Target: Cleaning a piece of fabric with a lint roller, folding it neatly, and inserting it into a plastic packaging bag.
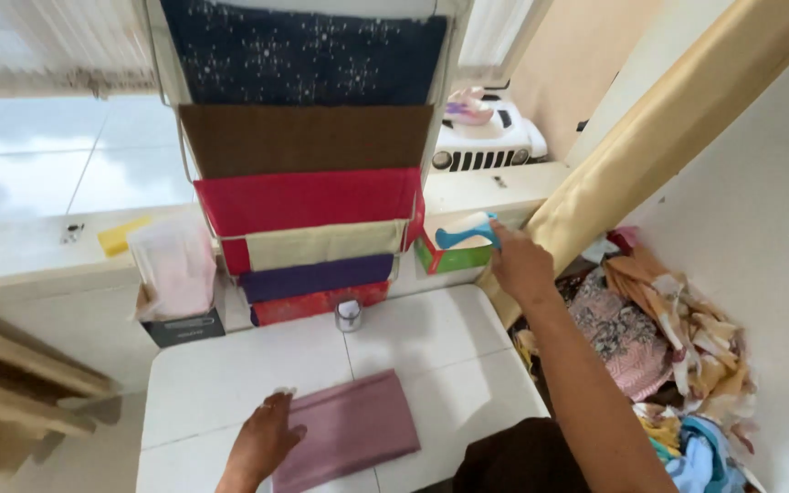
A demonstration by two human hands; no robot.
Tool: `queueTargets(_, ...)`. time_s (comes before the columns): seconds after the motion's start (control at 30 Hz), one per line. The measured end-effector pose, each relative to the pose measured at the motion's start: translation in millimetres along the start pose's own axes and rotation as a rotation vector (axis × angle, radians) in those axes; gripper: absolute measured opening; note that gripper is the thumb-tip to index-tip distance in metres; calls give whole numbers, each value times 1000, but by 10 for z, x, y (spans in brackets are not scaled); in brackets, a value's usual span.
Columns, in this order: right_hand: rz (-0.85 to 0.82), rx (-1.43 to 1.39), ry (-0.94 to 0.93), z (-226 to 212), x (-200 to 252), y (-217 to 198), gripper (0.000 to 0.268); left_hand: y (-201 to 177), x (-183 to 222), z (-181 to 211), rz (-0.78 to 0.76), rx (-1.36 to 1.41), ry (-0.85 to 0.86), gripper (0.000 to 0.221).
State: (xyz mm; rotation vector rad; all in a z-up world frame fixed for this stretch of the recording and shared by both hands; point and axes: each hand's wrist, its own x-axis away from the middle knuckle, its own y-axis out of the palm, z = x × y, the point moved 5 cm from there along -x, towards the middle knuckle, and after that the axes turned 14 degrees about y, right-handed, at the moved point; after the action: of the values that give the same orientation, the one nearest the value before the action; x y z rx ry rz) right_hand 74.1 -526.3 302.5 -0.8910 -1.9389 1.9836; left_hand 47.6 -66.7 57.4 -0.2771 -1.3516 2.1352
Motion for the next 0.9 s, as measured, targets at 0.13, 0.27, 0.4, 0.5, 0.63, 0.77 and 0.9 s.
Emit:
queueTargets(0.13,-45,53,15,-211,-217,73,51,-73,-39,31,-145,34,-116,70)
queueTargets(0.27,84,230,-81,-391,-95,159,65,113,-132,-55,-125,-81,1,76)
queueTargets(0.4,557,-87,-290,-915,917,-115,57,217,-195,-32,112,-163,325,89)
queueTargets(0.5,-302,-225,-580,-1198,1517,1006,53,48,-162,208,-149,-161,249,86)
queueTargets(0.63,-852,-95,-573,-1183,1922,2020,89,300,-261,14,-290,-138,111,96)
queueTargets(0.77,-861,-83,-665,-1231,1974,2213,89,196,-288,-1,-282,-109,83,95)
queueTargets(0.9,-834,156,-705,-1014,1862,3042,44,630,-402,-298,-362,18,63,73)
